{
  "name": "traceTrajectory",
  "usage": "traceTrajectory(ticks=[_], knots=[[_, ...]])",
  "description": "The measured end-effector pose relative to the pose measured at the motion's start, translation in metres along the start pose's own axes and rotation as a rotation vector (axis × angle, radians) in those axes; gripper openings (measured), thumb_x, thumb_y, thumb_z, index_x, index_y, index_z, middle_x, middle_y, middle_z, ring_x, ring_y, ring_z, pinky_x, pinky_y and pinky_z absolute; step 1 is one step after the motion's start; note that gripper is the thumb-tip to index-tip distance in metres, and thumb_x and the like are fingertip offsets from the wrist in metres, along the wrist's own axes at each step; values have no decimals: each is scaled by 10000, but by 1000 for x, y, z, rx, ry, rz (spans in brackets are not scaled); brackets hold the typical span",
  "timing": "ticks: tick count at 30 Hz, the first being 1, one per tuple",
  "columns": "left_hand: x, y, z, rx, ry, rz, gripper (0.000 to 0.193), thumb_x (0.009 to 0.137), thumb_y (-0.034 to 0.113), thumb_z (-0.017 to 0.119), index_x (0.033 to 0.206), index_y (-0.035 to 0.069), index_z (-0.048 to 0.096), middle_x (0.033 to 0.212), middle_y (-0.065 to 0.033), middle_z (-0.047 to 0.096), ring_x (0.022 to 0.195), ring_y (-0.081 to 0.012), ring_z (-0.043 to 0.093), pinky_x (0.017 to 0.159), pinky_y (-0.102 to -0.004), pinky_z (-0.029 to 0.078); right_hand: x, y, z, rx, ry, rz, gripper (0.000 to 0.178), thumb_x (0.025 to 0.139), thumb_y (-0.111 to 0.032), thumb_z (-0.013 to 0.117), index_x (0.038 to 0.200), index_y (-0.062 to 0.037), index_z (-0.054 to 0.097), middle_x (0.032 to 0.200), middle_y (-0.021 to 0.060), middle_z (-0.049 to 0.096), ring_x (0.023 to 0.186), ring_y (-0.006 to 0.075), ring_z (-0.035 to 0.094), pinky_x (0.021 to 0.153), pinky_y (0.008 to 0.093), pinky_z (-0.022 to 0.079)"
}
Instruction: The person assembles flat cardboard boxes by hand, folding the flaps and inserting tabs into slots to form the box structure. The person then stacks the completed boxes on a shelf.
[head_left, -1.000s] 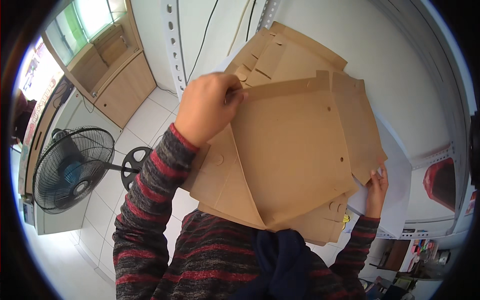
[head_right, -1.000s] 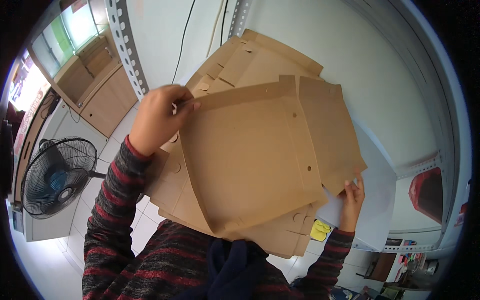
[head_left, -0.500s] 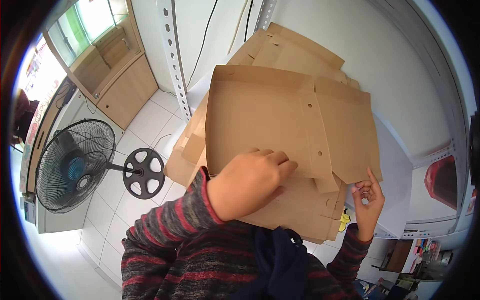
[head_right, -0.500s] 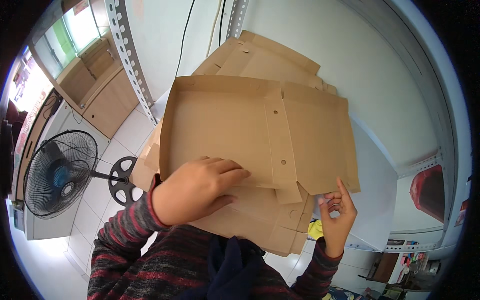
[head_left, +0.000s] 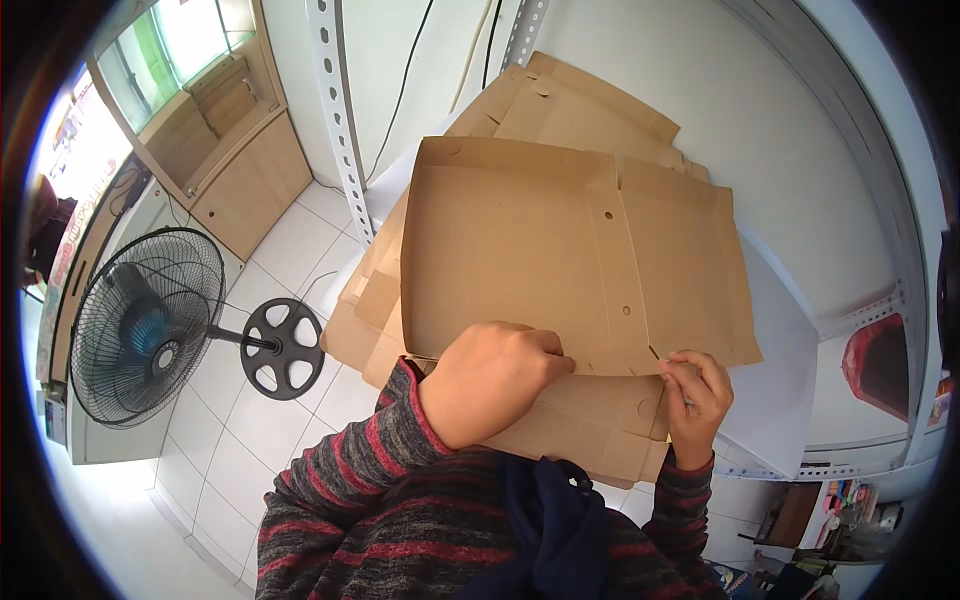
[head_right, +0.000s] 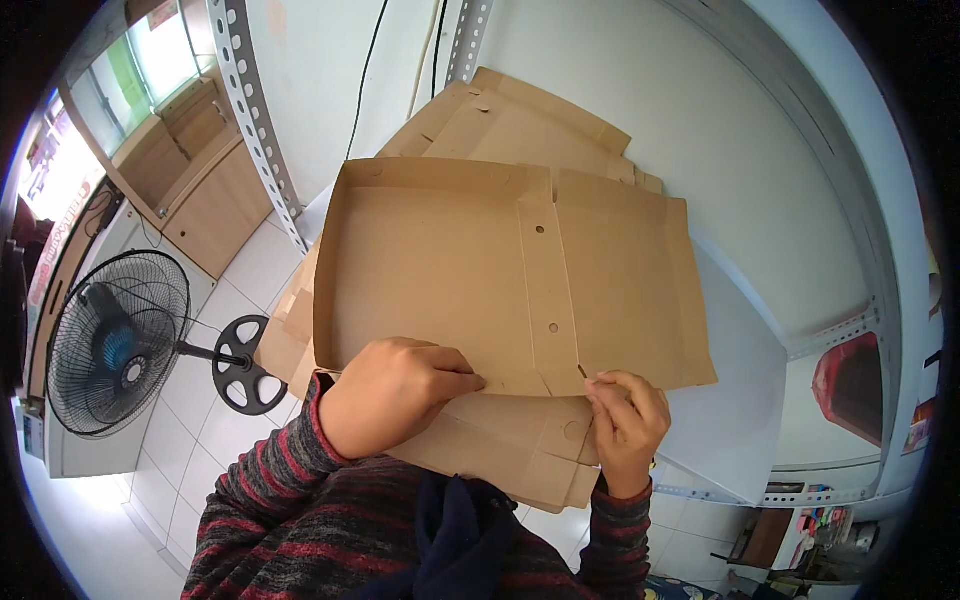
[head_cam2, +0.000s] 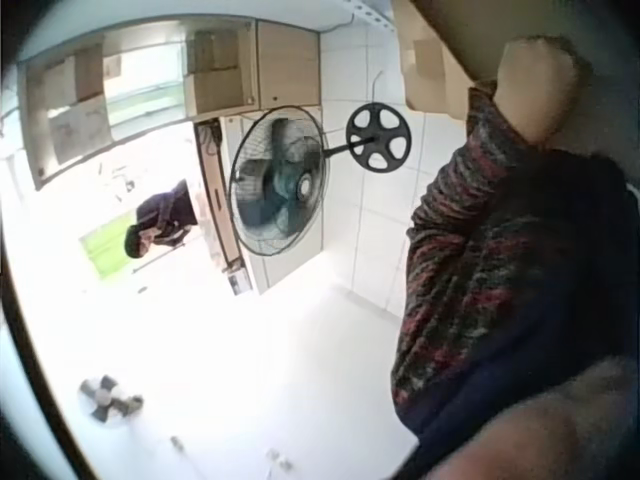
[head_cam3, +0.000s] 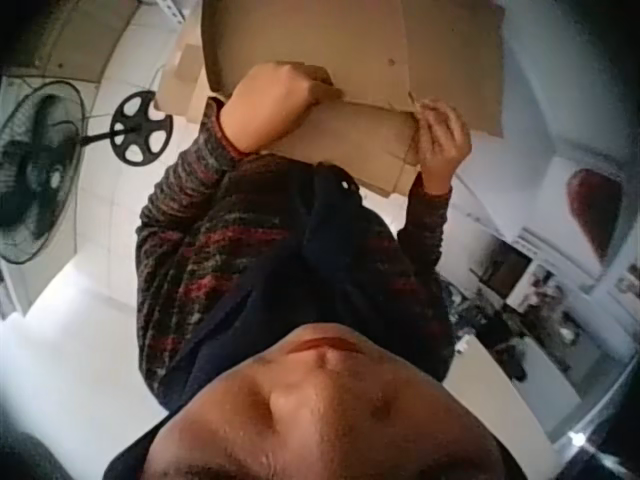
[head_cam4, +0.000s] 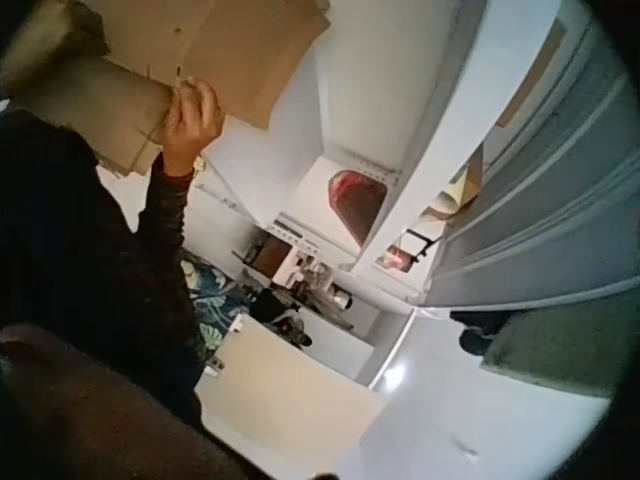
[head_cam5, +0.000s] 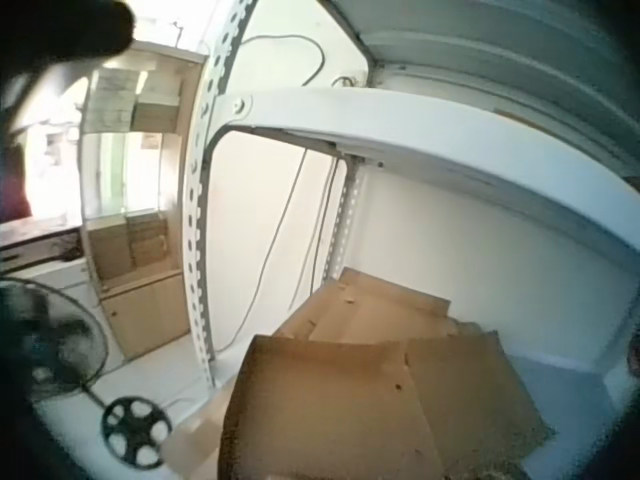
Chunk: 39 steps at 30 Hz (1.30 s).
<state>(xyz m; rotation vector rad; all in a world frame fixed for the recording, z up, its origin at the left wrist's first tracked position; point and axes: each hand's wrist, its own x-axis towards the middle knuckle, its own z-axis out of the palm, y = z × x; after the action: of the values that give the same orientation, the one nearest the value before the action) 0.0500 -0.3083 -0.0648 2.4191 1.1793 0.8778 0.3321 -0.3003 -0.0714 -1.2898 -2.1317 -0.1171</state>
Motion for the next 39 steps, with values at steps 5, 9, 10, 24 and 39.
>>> traceTrajectory(ticks=[5,9,10,24,39], knots=[[-3,6,1,71,-78,16,288,721,32,607,985,60,719,865,-71,667,788,-251,667,697,-338,540,5,-7,7,-39,93,23,90,766,-25,707,851,-35,680,851,76,682,696,252,627,630,340,452],[-2,8,4,95,-98,24,301,718,37,608,998,62,715,871,-71,660,793,-246,669,714,-333,543,18,-13,3,-164,106,-117,97,776,-32,706,865,-30,665,856,76,671,727,262,633,642,348,468],[-2,9,4,95,-100,28,302,718,38,608,999,63,715,870,-71,658,792,-245,669,716,-332,544,22,-15,1,-192,110,-159,97,777,-32,706,864,-30,662,856,75,667,720,261,628,641,349,470],[9,8,8,-44,-58,-63,168,747,41,618,907,19,667,814,-119,643,755,-304,651,682,-379,532,65,-67,-13,-402,-287,-807,87,677,-80,618,750,-33,612,793,45,557,701,157,543,615,270,429],[38,1,19,-211,22,-95,114,771,49,653,877,21,621,788,-163,653,774,-359,641,689,-419,510,73,-58,-13,-275,-209,-836,100,747,-81,622,832,-33,642,860,57,608,729,158,598,637,261,472]])
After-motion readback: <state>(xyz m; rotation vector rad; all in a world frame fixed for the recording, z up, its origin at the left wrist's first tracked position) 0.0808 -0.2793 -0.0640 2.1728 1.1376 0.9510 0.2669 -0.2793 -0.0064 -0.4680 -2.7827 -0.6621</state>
